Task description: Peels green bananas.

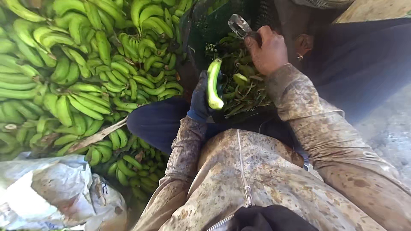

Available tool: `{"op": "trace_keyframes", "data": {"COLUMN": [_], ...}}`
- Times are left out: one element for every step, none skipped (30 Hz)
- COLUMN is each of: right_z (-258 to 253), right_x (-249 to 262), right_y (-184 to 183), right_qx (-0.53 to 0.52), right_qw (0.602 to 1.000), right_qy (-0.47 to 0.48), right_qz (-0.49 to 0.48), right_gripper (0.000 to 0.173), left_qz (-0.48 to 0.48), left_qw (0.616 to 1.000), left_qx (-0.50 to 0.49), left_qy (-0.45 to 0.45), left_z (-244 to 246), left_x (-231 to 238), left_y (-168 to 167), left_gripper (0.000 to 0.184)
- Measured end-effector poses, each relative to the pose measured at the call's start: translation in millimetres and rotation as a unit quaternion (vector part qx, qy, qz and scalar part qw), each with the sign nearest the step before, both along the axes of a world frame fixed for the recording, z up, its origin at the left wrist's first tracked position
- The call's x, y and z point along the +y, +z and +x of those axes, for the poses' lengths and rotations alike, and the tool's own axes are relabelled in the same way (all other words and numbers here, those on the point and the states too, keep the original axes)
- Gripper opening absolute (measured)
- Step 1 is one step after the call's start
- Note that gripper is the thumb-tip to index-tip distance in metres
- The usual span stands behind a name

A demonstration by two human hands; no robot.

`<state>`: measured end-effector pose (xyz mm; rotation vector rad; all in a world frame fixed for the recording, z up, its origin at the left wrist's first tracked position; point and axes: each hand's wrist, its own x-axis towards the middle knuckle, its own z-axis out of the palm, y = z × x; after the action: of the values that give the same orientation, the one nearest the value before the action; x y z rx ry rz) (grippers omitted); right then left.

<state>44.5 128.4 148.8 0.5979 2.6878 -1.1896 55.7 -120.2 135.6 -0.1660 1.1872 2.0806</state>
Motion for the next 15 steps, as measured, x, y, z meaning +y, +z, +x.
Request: {"op": "trace_keyframes", "data": {"right_z": [7.6,15.6,20.2,25.7,33.1,38.4,41.0,41.6,39.3,34.6,30.6,24.6,15.7,7.7,3.0], "right_x": [-5.9,-14.3,-22.0,-30.1,-37.8,-43.7,-47.5,-49.9,-50.6,-49.3,-47.2,-41.7,-33.0,-24.7,-18.6], "right_y": [-1.4,-2.9,-4.1,-6.1,-8.2,-8.7,-7.6,-6.1,-3.8,-1.2,-0.9,-1.8,-0.5,2.8,7.4], "right_qx": [0.030,0.067,0.100,0.121,0.132,0.136,0.133,0.121,0.100,0.079,0.078,0.094,0.117,0.127,0.121], "right_qw": [0.999,0.993,0.983,0.970,0.954,0.938,0.924,0.916,0.915,0.922,0.936,0.954,0.971,0.982,0.988], "right_qy": [0.037,0.080,0.121,0.160,0.198,0.236,0.271,0.300,0.319,0.319,0.293,0.250,0.193,0.134,0.092], "right_qz": [-0.025,-0.057,-0.097,-0.141,-0.182,-0.214,-0.234,-0.239,-0.227,-0.206,-0.179,-0.136,-0.080,-0.026,0.001], "right_gripper": [0.055,0.052,0.048,0.045,0.041,0.039,0.037,0.035,0.034,0.035,0.037,0.040,0.043,0.046,0.049], "left_qz": [0.024,0.026,0.000,-0.050,-0.123,-0.191,-0.236,-0.253,-0.245,-0.234,-0.230,-0.216,-0.176,-0.135,-0.079], "left_qw": [1.000,0.999,0.997,0.993,0.981,0.962,0.946,0.937,0.938,0.944,0.951,0.964,0.980,0.991,0.996], "left_qx": [-0.008,-0.005,0.013,0.047,0.072,0.095,0.127,0.158,0.176,0.179,0.165,0.134,0.081,0.023,-0.028], "left_qy": [0.017,0.041,0.075,0.101,0.135,0.168,0.182,0.184,0.171,0.150,0.122,0.080,0.041,0.003,-0.035], "left_z": [-3.2,-7.2,-14.1,-20.1,-24.7,-29.4,-33.9,-36.3,-36.7,-33.9,-26.5,-20.4,-17.5,-12.2,-4.8], "left_x": [-3.2,-4.5,-2.9,-2.4,-2.4,-1.5,-0.2,1.0,1.2,2.0,3.1,3.0,2.3,-1.6,-9.4], "left_y": [-1.9,-1.6,0.6,2.7,3.8,5.1,7.1,9.7,12.8,17.1,21.9,24.9,25.7,26.7,26.0], "left_gripper": [0.054,0.054,0.052,0.046,0.042,0.040,0.039,0.039,0.039,0.038,0.036,0.036,0.040,0.051,0.059]}}
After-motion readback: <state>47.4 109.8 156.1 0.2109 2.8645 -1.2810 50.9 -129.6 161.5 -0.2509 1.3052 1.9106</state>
